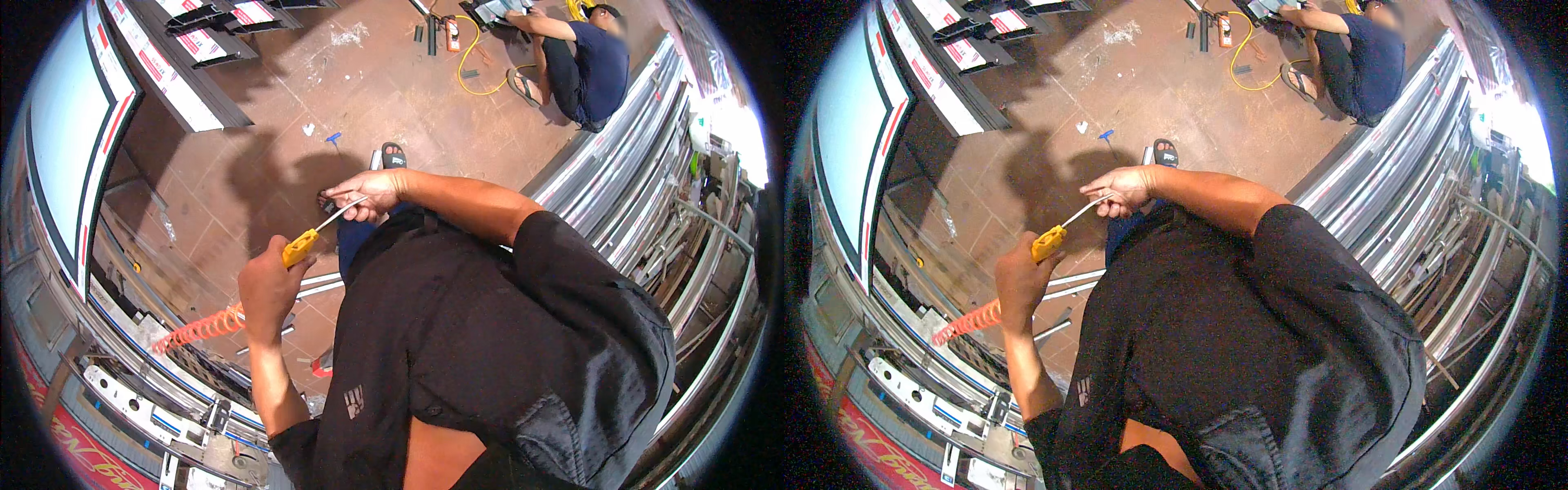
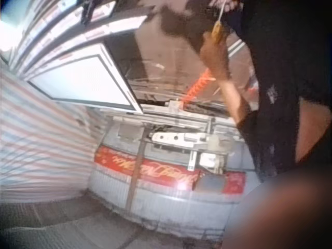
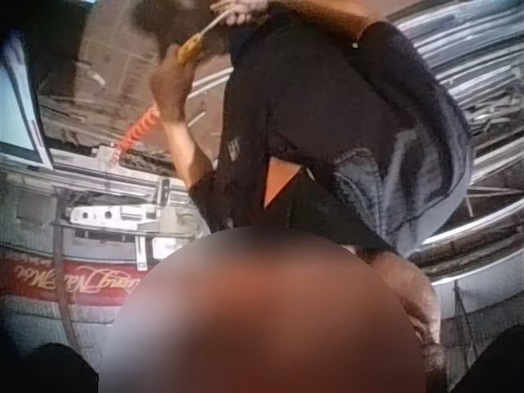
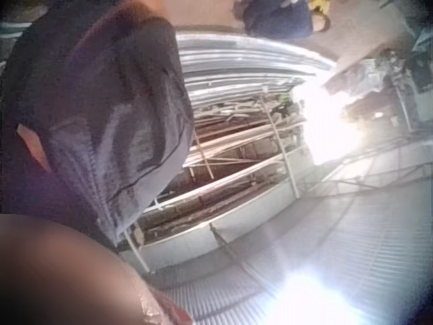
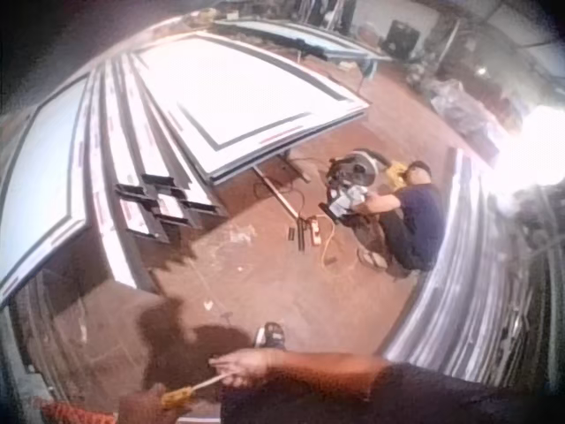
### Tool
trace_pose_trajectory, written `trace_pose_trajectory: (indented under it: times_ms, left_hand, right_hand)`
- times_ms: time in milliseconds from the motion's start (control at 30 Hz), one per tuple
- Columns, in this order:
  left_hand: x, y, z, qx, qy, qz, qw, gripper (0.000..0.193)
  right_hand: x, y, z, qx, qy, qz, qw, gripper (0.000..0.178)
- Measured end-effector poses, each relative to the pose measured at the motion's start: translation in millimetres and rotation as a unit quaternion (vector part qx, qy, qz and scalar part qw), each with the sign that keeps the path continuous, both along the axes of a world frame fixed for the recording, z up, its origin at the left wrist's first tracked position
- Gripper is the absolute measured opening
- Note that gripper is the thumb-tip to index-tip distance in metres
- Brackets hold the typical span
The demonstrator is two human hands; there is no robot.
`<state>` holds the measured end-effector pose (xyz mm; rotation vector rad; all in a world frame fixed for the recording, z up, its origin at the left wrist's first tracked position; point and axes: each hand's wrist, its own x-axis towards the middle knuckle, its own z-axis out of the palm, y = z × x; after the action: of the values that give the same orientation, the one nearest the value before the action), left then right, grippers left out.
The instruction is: The person organizes a coiled orange cable, then uses a yellow-handled screwdriver to adjust components on a miter saw. They position metal profiles on the saw, assist another person in aligning the material, and later handle a yellow extension cord while the coworker operates the saw.
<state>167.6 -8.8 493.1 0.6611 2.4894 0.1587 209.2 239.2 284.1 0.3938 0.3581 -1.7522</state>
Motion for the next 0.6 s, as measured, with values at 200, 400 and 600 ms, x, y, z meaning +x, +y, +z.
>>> trace_pose_trajectory:
  times_ms: [200,400,600]
  left_hand:
    - [-16,-2,-21,-0.069,0.038,0.000,0.997,0.036]
    - [-1,17,-5,0.006,-0.041,0.014,0.999,0.037]
    - [14,49,24,0.215,-0.196,-0.035,0.956,0.039]
  right_hand:
    - [-6,17,-16,-0.009,-0.002,-0.050,0.999,0.046]
    - [-4,16,-19,0.048,0.035,-0.007,0.998,0.045]
    - [-1,3,-22,0.131,0.139,0.122,0.974,0.045]
